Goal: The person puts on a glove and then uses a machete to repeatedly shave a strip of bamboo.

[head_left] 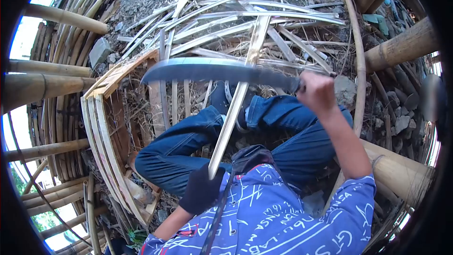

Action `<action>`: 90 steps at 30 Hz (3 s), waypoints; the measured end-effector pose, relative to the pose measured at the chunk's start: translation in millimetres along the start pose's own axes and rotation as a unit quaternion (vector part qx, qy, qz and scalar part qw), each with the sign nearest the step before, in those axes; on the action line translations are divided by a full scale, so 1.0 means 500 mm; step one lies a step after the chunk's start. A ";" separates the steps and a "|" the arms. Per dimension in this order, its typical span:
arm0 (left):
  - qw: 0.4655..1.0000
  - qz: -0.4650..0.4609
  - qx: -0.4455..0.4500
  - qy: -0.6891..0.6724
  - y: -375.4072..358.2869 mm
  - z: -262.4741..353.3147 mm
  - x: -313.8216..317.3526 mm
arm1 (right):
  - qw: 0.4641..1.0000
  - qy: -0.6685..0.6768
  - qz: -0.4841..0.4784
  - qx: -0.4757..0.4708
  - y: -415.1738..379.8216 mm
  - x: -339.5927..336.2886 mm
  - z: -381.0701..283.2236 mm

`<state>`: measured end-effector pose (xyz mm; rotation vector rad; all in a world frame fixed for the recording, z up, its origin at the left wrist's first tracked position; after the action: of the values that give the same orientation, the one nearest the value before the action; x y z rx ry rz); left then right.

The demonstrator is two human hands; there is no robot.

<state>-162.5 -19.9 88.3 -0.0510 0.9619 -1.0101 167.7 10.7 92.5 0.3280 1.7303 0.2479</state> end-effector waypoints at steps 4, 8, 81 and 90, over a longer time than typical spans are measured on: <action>1.000 -0.026 -0.013 -0.003 -0.012 0.011 -0.007 | 1.000 -0.008 0.014 -0.023 0.010 -0.017 0.043; 0.999 0.020 0.003 -0.041 -0.025 0.005 -0.011 | 0.999 -0.031 -0.006 -0.007 0.018 -0.008 0.009; 0.917 0.027 -0.275 -0.289 -0.004 -0.119 -0.065 | 0.707 0.519 -0.055 0.477 -0.229 0.263 0.081; 0.880 0.033 -0.125 -0.457 0.127 -0.071 -0.084 | 0.628 0.631 -0.059 0.452 -0.253 0.307 -0.103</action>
<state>-150.6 60.3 66.0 -0.6528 0.2044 -0.6599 81.4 -52.4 -82.9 0.9042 3.2103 -0.7614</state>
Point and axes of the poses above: each hand's wrist, its own y-axis towards the middle knuckle, its own x-axis out of the palm, z = x × y, the point moved 8 cm from there along y, towards the middle knuckle, and after that the axes turned 7 degrees about -z, right-handed, at the moved point
